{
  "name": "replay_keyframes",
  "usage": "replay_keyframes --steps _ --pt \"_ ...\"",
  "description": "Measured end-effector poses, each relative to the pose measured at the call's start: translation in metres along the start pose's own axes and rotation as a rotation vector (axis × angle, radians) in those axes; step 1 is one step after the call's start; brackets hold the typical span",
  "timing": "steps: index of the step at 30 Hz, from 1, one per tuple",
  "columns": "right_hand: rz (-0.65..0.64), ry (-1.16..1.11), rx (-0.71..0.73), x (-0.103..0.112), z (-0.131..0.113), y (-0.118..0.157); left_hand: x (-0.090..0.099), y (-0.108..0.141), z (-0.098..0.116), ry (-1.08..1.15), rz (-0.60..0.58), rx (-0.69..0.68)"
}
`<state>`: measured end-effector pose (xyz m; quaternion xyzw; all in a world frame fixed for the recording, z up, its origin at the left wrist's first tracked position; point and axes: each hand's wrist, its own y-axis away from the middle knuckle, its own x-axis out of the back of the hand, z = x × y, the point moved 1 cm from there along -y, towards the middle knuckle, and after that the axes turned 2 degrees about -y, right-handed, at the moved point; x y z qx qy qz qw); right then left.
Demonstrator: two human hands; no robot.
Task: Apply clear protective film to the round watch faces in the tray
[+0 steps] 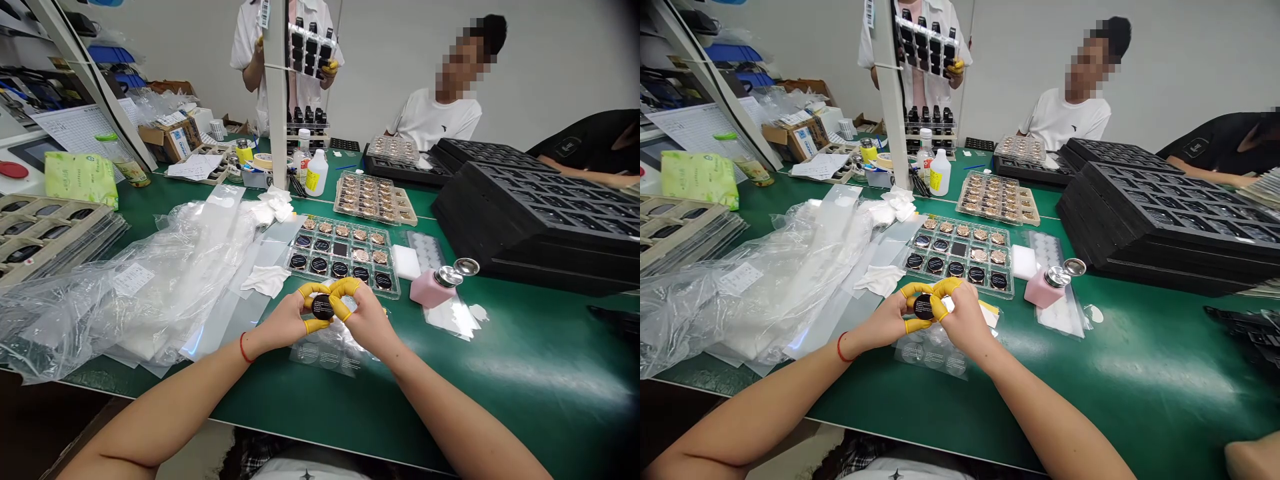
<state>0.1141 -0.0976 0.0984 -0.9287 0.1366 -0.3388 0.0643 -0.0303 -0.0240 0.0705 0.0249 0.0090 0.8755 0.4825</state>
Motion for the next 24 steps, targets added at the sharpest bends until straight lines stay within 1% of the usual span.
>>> replay_keyframes --steps 5,8,10,11,13,15,18,20,24 --pt "0.013 0.054 0.039 0.0 -0.002 0.002 0.0 0.0 0.001 0.001 -0.003 0.003" --pt "0.026 0.189 0.12 0.011 0.0 0.0 0.001 -0.001 0.0 0.027 -0.007 0.025" --pt "0.016 0.339 0.127 0.024 0.01 0.0 0.001 -0.002 -0.001 0.047 -0.007 0.052" --pt "-0.004 0.421 0.101 0.03 0.019 0.0 0.002 -0.003 -0.002 0.056 -0.007 0.066" --pt "-0.069 0.585 0.003 0.041 0.042 0.004 0.002 -0.003 -0.005 0.068 -0.018 0.095" --pt "-0.124 0.707 -0.097 0.045 0.068 0.011 0.002 -0.004 -0.007 0.069 -0.035 0.115" --pt "-0.129 0.735 -0.139 0.041 0.095 0.024 0.0 -0.003 -0.008 0.057 -0.054 0.122" --pt "-0.098 0.715 -0.143 0.037 0.101 0.03 -0.002 -0.002 -0.008 0.044 -0.055 0.118" --pt "-0.049 0.753 -0.167 0.034 0.098 0.037 -0.004 -0.001 -0.007 0.006 -0.063 0.113"
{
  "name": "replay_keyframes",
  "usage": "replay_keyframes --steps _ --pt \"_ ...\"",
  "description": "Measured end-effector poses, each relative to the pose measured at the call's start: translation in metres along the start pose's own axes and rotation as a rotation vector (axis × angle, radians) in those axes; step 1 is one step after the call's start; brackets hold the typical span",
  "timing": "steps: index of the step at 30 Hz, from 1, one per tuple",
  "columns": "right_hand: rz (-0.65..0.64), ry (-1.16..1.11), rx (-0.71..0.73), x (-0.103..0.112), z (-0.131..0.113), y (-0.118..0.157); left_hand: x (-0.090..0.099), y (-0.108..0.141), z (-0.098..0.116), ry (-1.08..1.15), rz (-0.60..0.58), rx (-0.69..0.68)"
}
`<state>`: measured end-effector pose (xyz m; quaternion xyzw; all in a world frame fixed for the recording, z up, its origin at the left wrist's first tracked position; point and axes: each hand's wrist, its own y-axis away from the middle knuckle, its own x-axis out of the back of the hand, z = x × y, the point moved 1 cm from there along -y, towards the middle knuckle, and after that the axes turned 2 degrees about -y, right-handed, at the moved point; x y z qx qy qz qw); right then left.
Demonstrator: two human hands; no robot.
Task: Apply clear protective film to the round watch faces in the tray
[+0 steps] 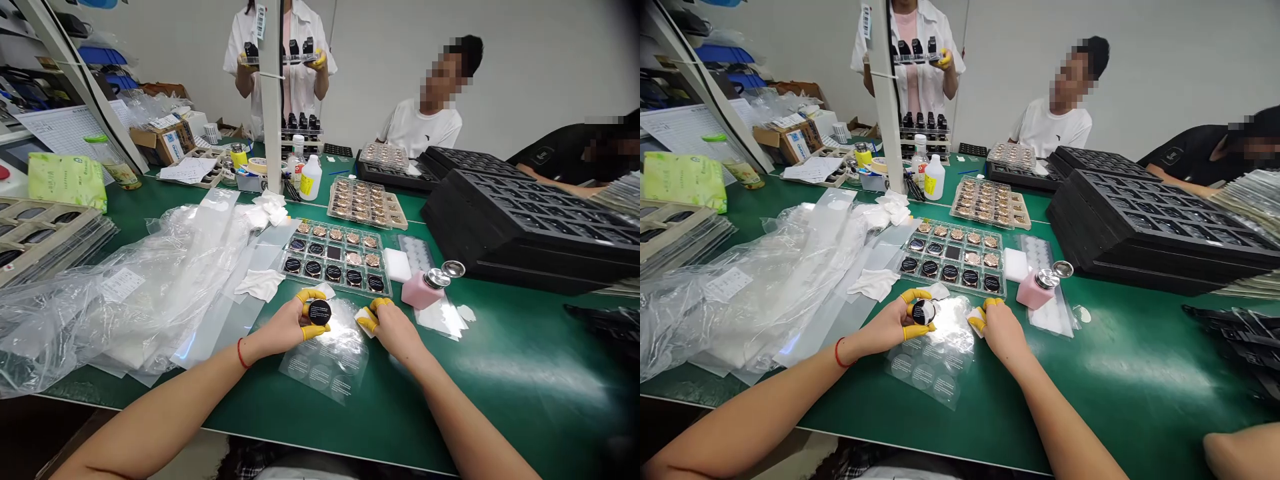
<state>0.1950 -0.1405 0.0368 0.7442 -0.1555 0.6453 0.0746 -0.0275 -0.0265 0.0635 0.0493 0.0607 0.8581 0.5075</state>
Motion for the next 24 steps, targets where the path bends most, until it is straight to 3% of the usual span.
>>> replay_keyframes --steps 7,11,14,16,20,24 --pt "-0.035 -0.034 -0.103 -0.002 0.001 0.013 -0.001 0.001 0.0 0.007 0.01 -0.038" --pt "0.069 -0.322 -0.124 0.015 -0.018 0.019 -0.002 0.001 -0.001 0.003 0.03 -0.055" --pt "0.183 -0.627 -0.008 0.035 -0.047 0.024 -0.004 0.002 0.0 -0.01 0.038 -0.073" --pt "0.235 -0.702 0.117 0.043 -0.069 0.027 -0.005 0.002 0.001 -0.039 0.049 -0.09" --pt "0.328 -0.665 0.257 0.039 -0.098 0.032 -0.006 0.004 0.004 -0.124 0.042 -0.164" --pt "0.384 -0.477 0.31 0.026 -0.106 0.035 -0.005 0.006 0.006 -0.268 0.049 -0.206"
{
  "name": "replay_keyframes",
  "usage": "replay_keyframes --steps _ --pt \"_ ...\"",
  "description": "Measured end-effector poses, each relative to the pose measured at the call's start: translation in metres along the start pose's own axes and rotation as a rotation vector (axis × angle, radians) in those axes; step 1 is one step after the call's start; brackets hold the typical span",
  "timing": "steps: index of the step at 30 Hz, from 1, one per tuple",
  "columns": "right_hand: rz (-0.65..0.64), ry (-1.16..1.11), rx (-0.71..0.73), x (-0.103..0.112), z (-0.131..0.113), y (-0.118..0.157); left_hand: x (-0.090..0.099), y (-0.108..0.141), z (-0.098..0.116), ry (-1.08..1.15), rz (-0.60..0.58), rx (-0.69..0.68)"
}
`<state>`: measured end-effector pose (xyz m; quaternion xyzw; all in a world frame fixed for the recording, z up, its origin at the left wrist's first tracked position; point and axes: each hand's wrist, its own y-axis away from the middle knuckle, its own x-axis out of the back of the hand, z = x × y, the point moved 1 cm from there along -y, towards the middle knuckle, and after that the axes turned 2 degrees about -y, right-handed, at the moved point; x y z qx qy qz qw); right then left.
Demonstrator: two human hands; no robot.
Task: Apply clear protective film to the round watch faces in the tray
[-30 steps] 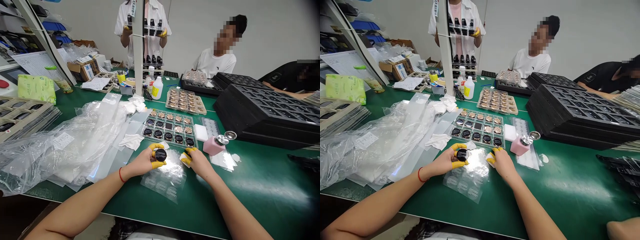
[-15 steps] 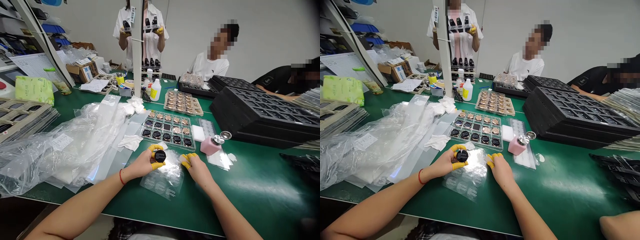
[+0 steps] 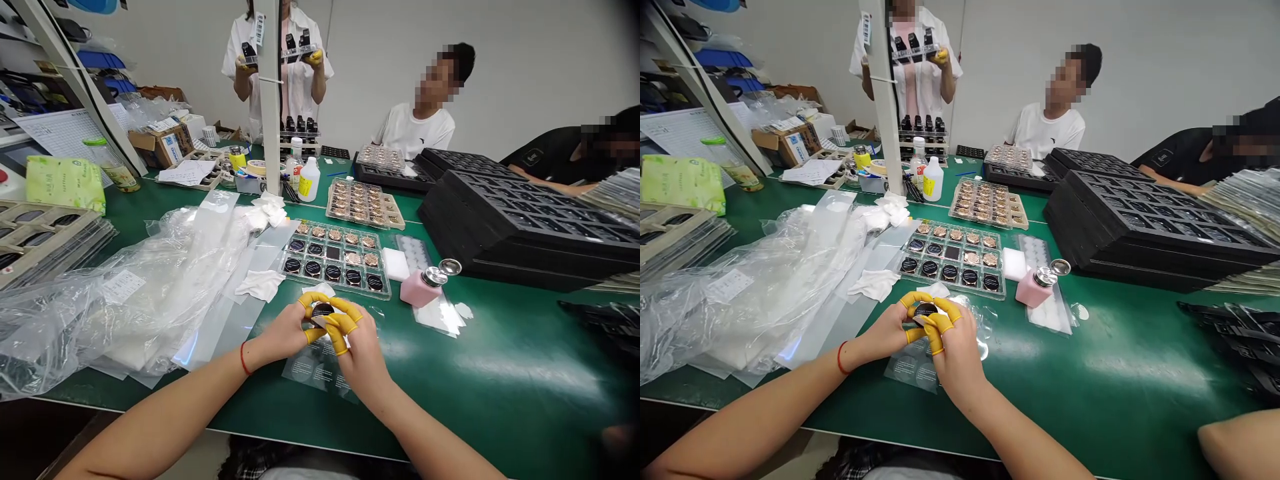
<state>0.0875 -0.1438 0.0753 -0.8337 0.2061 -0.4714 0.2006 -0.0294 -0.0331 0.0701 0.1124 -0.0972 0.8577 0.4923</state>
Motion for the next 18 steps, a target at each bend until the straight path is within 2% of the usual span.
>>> replay_keyframes --steps 4,7,12,18 --pt "0.086 0.179 0.103 -0.002 -0.002 0.007 0.0 0.0 -0.002 -0.013 0.001 0.006" --pt "0.123 0.24 0.119 -0.003 -0.006 0.009 -0.001 0.001 -0.003 0.002 0.009 0.018" --pt "0.147 0.211 0.114 -0.006 -0.006 0.004 -0.001 0.002 -0.002 0.016 0.022 0.022" --pt "0.105 0.214 0.072 -0.006 0.007 -0.009 -0.003 0.002 -0.002 0.04 -0.004 0.008"
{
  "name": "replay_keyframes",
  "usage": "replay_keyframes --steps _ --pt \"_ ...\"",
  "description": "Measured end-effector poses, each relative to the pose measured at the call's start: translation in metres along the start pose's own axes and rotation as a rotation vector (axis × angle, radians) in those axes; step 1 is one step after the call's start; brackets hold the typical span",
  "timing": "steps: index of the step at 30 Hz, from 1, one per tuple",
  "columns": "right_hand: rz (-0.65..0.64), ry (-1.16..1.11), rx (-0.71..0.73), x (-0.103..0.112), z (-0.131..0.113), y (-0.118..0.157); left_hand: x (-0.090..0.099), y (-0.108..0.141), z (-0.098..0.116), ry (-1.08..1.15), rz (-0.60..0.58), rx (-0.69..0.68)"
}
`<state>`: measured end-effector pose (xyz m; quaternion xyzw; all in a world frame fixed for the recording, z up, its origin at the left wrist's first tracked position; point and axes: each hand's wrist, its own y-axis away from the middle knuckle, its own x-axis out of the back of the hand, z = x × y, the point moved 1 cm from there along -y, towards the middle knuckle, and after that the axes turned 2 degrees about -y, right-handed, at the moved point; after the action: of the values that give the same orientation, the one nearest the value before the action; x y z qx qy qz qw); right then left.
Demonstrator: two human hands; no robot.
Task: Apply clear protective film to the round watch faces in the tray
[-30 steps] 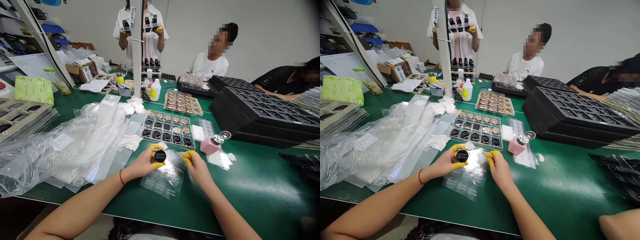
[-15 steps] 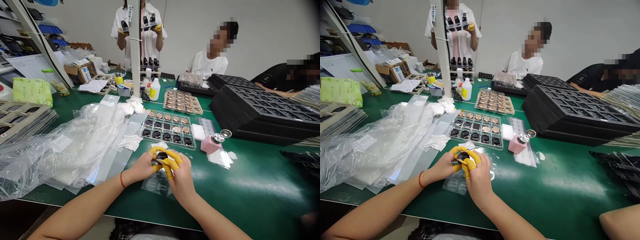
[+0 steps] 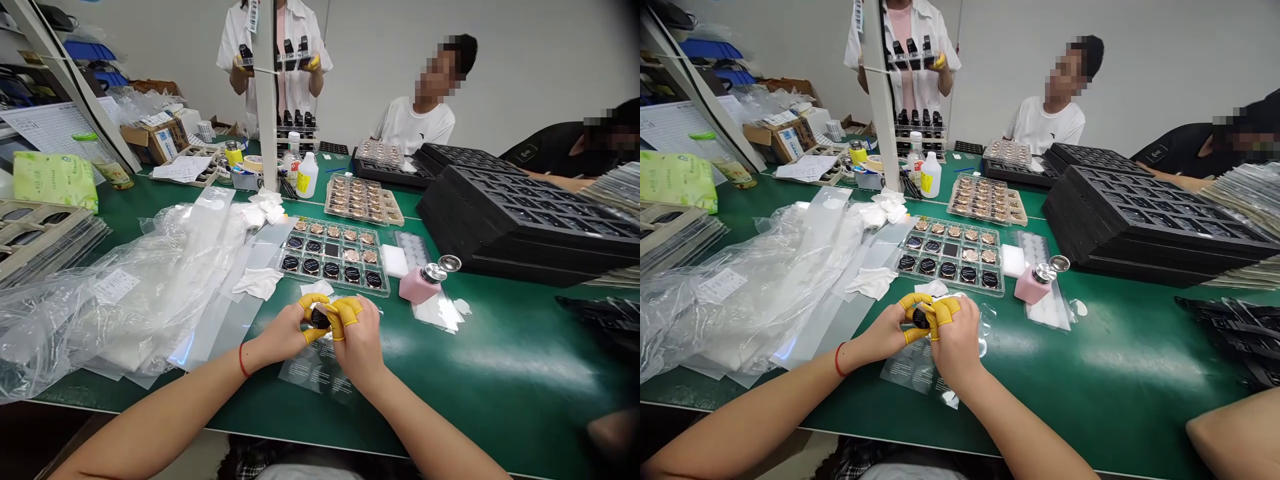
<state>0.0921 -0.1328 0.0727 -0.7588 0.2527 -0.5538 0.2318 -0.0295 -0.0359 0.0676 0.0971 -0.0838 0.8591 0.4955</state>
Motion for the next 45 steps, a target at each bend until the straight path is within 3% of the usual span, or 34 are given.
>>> replay_keyframes --steps 6,10,15,22,28,35,40,45 --pt "-0.069 -0.004 -0.085 -0.002 0.016 -0.008 -0.003 -0.002 0.001 0.076 -0.06 0.025" --pt "-0.148 -0.182 -0.118 0.006 0.023 -0.011 -0.001 -0.004 0.001 0.155 -0.111 0.069" --pt "-0.158 -0.206 0.041 0.017 0.019 -0.01 0.001 -0.006 -0.003 0.183 -0.127 0.129" --pt "-0.128 -0.084 0.261 0.006 0.012 0.002 0.004 -0.006 -0.005 0.212 -0.087 0.162" --pt "-0.054 -0.076 0.242 0.002 0.005 0.017 0.005 -0.006 -0.007 0.241 -0.071 0.184" --pt "-0.072 -0.284 0.051 0.015 0.019 0.003 0.007 -0.008 -0.003 0.218 -0.104 0.195" --pt "-0.152 -0.147 0.148 0.017 0.028 -0.004 0.008 -0.006 -0.005 0.207 -0.137 0.194" --pt "-0.141 -0.083 0.208 0.009 0.023 0.009 0.009 -0.008 -0.009 0.2 -0.1 0.159"
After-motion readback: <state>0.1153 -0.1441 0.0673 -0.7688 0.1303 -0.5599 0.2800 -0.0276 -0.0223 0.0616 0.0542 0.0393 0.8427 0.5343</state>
